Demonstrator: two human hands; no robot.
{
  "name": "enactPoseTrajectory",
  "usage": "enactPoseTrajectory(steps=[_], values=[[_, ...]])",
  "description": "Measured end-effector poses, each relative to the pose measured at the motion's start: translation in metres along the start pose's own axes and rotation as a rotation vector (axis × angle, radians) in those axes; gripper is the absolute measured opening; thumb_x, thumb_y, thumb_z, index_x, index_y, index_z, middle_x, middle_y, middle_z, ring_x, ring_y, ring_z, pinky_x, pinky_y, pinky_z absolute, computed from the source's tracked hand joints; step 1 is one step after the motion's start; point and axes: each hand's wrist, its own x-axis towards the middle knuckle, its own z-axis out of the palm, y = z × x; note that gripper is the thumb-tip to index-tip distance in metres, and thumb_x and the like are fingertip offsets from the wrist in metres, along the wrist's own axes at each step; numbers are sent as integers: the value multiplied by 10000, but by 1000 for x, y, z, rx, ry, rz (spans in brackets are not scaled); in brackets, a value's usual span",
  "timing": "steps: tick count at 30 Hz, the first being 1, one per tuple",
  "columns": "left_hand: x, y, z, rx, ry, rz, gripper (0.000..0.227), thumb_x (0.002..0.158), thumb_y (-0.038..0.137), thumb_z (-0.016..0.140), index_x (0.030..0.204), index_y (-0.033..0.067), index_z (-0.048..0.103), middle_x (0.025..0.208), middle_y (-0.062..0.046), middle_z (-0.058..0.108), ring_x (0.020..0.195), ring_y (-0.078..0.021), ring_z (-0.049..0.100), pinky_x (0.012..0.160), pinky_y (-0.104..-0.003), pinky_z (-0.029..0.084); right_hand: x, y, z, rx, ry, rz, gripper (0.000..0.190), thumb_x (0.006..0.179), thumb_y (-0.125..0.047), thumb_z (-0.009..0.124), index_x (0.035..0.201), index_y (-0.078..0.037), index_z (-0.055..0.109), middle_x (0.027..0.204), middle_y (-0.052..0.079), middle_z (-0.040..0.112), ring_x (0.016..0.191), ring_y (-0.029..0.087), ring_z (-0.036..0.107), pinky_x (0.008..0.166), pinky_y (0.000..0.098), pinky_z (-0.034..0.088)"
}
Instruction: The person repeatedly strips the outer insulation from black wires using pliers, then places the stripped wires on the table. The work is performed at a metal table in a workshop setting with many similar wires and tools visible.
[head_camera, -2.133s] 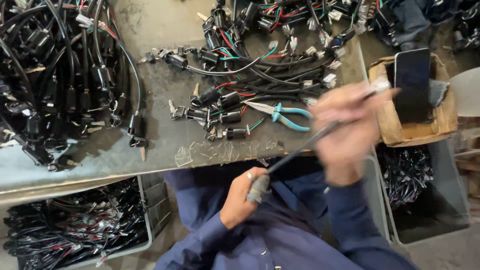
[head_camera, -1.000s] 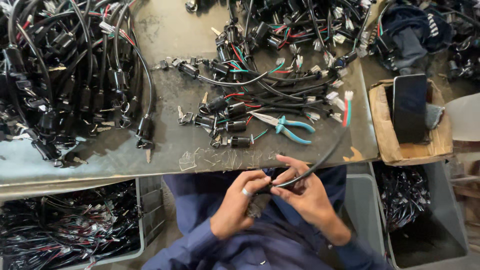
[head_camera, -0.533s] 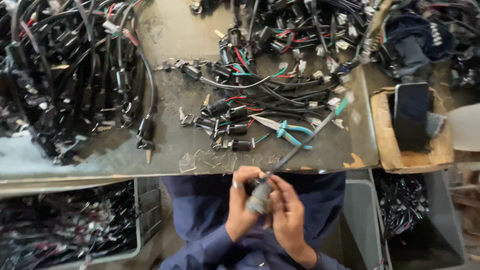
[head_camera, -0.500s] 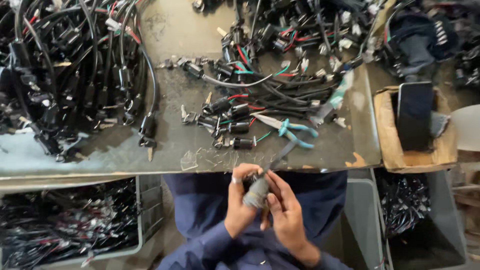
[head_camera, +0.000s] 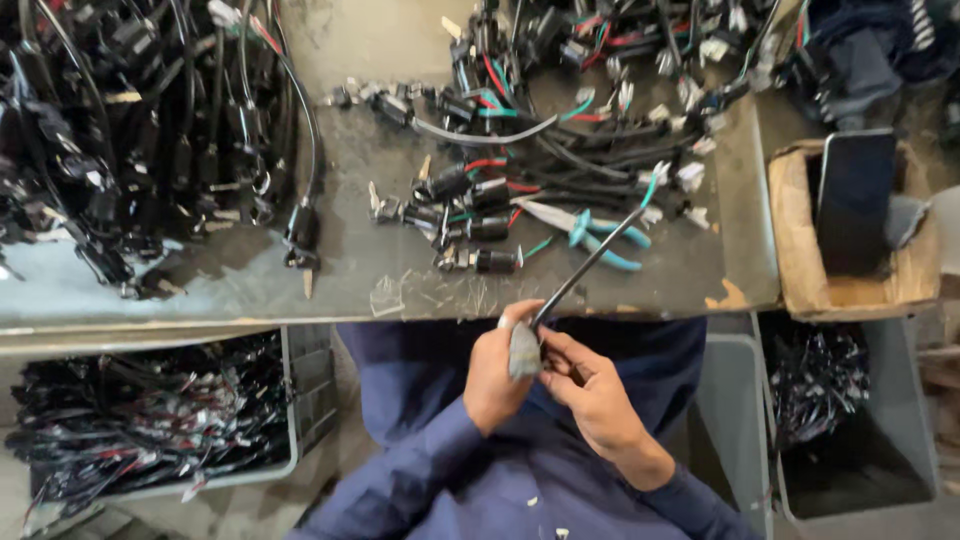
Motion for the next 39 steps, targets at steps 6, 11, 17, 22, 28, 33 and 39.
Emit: enactPoseTrajectory(steps=[6,11,17,22,28,33,39], values=[[6,-3,8,-248,-59,22,397,934,45,673,1313,45,557,913,-48,742,796,-102,682,724,-273,561,13,11,-21,286,-86,-33,365,1001,38,685,1364,57,650,1062,61,677,887,121,595,736,264,475],[-11,11,16,-467,-193,-9,351,1004,51,668,1346,52,584,1037,-41,691,904,-80,592,791,-239,505,9,-15,-12,151,-102,-223,306,891,-53,745,1175,22,659,1096,61,707,1037,164,670,949,330,536],[20,23,58,-972,85,-82,256,1068,33,558,1319,43,606,1170,-89,683,995,-116,653,874,-262,524,12,-71,55,80,95,-394,270,956,-183,759,1140,-13,657,1194,10,605,1072,152,579,956,323,472],[32,12,32,-939,26,-115,254,1050,80,505,1299,96,463,874,-47,591,654,-93,543,541,-222,428,43,-128,21,-1191,272,-986,462,947,-317,831,1251,-41,619,1191,104,604,1193,319,550,1054,454,447],[38,7,-16,-695,-47,-15,285,1054,76,502,1336,102,468,799,-18,569,633,-46,464,523,-191,338,45,-132,-15,-1652,406,-971,392,888,-294,879,1104,-46,665,1060,152,630,1012,393,606,921,501,464],[30,23,-30,-736,-184,-165,348,1030,72,513,1375,91,479,748,-5,558,592,-33,434,505,-189,298,-27,-96,3,-773,126,-100,481,849,-174,761,1249,-51,525,1057,87,687,989,222,671,923,350,520],[8,42,-24,-711,-219,-198,286,1033,80,514,1319,73,515,868,21,609,636,-32,464,540,-196,343,-11,-58,-10,-992,-180,-568,618,824,67,628,1418,-3,473,1300,187,585,1230,325,579,1067,393,444]])
